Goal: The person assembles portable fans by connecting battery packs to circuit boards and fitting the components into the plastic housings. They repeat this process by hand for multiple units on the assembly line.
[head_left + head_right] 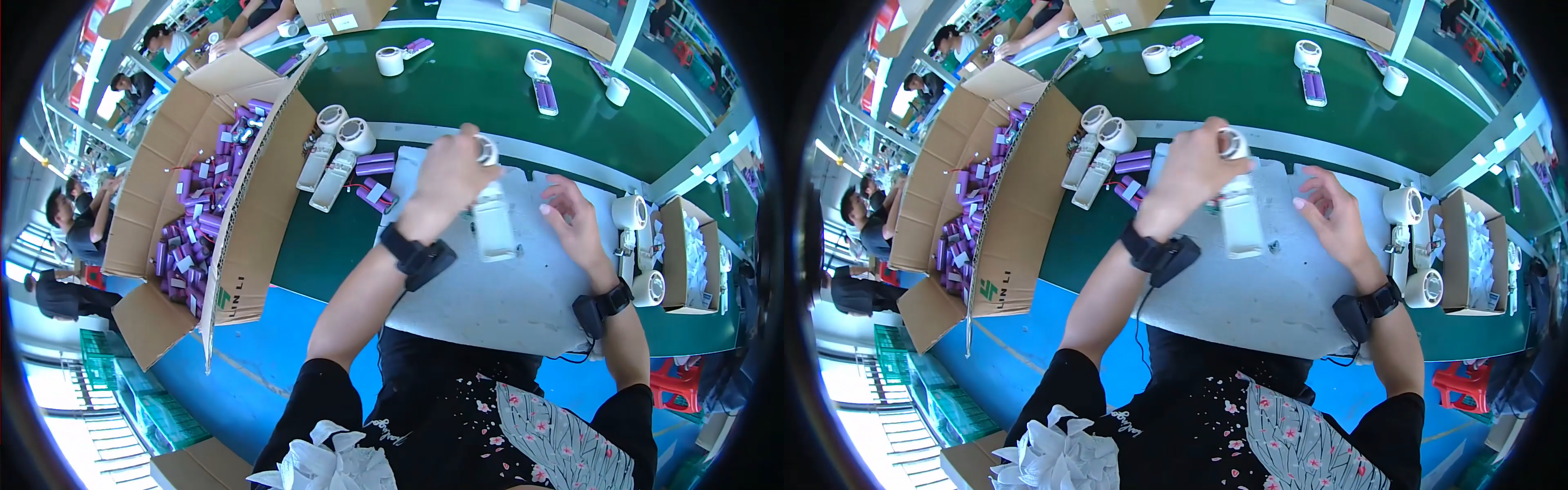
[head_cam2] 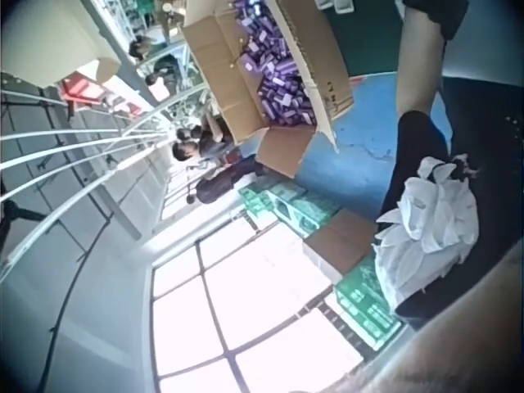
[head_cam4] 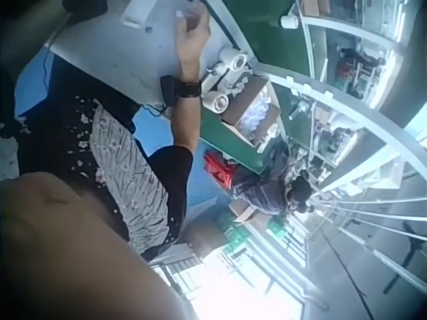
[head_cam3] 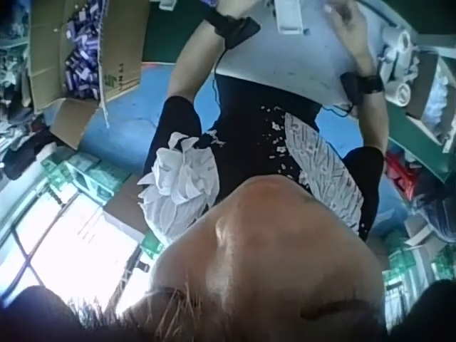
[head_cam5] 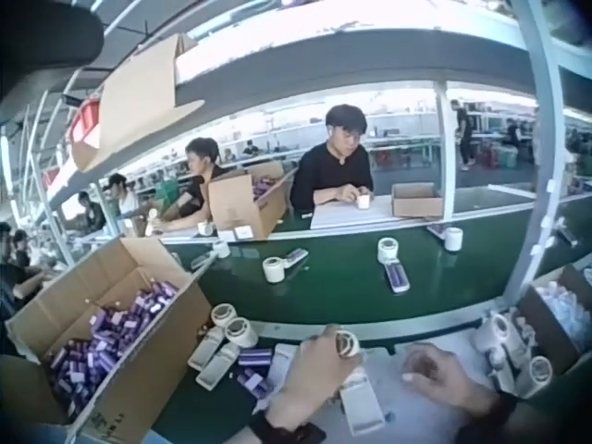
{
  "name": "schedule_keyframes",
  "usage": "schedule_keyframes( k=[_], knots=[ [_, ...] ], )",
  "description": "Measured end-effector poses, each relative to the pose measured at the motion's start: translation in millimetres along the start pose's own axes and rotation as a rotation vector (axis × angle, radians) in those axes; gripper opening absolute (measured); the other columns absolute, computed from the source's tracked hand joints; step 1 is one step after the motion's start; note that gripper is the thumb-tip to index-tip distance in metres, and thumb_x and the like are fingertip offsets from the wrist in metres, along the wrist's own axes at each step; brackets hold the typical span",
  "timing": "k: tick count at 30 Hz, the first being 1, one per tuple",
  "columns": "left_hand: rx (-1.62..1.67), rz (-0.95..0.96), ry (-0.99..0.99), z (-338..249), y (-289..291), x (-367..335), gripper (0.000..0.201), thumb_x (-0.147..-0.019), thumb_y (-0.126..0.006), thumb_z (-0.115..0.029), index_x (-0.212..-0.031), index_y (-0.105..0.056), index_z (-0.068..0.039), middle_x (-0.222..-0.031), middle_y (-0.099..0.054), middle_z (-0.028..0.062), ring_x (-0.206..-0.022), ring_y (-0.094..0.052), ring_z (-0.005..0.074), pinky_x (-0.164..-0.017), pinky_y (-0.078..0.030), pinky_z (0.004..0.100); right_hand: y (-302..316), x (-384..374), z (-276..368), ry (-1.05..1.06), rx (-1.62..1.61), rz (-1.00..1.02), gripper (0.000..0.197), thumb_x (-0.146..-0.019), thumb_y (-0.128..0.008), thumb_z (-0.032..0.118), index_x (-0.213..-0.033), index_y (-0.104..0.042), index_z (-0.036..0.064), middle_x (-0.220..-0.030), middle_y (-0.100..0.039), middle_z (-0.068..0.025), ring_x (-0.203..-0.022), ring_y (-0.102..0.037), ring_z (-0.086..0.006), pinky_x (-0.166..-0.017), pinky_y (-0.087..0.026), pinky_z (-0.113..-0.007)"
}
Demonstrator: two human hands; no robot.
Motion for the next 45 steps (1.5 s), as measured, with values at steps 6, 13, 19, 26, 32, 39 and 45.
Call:
schedule_keyframes(
  k=[6, 13, 19, 26, 32, 39, 45],
  knots=[
    [0.145, 0.129, -0.112, -53.6, -68.0, -8.8, 0.054, -0.074, -0.078, -0.029, -0.109, -0.057, 0.007, -0.091, -0.067, 0.0242, -0.087, -0.066, 0.0389, -0.076, -0.052, 0.0463, -7.8, 2.7, 1.5, -0.097, -0.258, 0.03, 0.069, -0.082, -0.071, 0.007, -0.139, -0.032, 0.0062, -0.089, -0.064, -0.0058, -0.069, -0.057, -0.0112, -0.061, -0.046, -0.025],
    [-0.25, -0.087, -0.08, -8.2, 9.2, 33.6, 0.06, -0.076, -0.076, -0.036, -0.126, -0.056, -0.007, -0.108, -0.06, 0.0234, -0.096, -0.062, 0.0383, -0.083, -0.05, 0.0432, -0.4, 5.6, 1.3, -0.118, -0.094, -0.013, 0.079, -0.081, -0.074, 0.012, -0.143, -0.027, 0.0067, -0.075, -0.062, -0.0044, -0.059, -0.054, -0.0108, -0.056, -0.044, -0.028],
    [-0.575, 0.01, 0.313, 96.8, 48.7, 71.7, 0.058, -0.076, -0.074, -0.043, -0.125, -0.059, -0.014, -0.098, -0.063, 0.0182, -0.089, -0.063, 0.0351, -0.079, -0.051, 0.0429, 2.2, 6.5, 8.2, -0.078, 0.004, -0.05, 0.078, -0.082, -0.074, 0.013, -0.143, -0.026, 0.0071, -0.067, -0.057, -0.0075, -0.055, -0.054, -0.0158, -0.055, -0.044, -0.028],
    [-0.112, 0.094, 0.309, 113.3, 53.0, 82.5, 0.054, -0.077, -0.077, -0.031, -0.124, -0.06, -0.011, -0.102, -0.065, 0.0112, -0.082, -0.063, 0.0204, -0.07, -0.05, 0.0322, 11.4, 5.9, 4.0, -0.089, -0.044, -0.133, 0.068, -0.085, -0.071, 0.018, -0.14, -0.033, 0.0058, -0.07, -0.057, -0.0056, -0.057, -0.055, -0.0134, -0.054, -0.045, -0.029],
    [0.345, 0.068, -0.063, -22.6, 36.5, 87.7, 0.066, -0.072, -0.08, -0.012, -0.132, -0.052, -0.009, -0.116, -0.062, 0.012, -0.081, -0.061, 0.017, -0.071, -0.05, 0.0286, -4.0, 11.8, 7.3, -0.222, -0.652, 0.009, 0.047, -0.093, -0.062, 0.026, -0.131, -0.045, 0.004, -0.074, -0.058, -0.0039, -0.056, -0.056, -0.011, -0.05, -0.045, -0.027],
    [0.269, 0.236, -0.349, -61.3, -51.9, 46.3, 0.07, -0.072, -0.082, -0.014, -0.132, -0.046, -0.008, -0.114, -0.062, 0.0097, -0.091, -0.061, 0.0192, -0.08, -0.049, 0.0311, -10.2, 16.4, -7.9, -0.354, -0.958, 0.063, 0.023, -0.095, -0.058, 0.02, -0.106, -0.057, 0.0007, -0.071, -0.057, -0.0013, -0.058, -0.056, -0.0089, -0.053, -0.045, -0.024],
    [0.541, 0.45, -0.205, -27.0, -92.0, 33.3, 0.04, -0.074, -0.078, -0.01, -0.109, -0.058, -0.002, -0.089, -0.067, 0.0099, -0.081, -0.065, 0.0223, -0.077, -0.051, 0.0305, 16.3, 12.4, -3.2, -0.221, -0.612, -0.081, 0.013, -0.09, -0.06, 0.012, -0.097, -0.06, 0.0011, -0.068, -0.057, -0.0007, -0.059, -0.054, -0.0095, -0.052, -0.042, -0.025]
  ],
)
Point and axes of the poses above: each hand's wrist, its own x-axis away from the middle knuckle, its own y-axis out of the back of the hand, z = x × y, the point moved 9 cm from there along -x, towards the middle knuckle
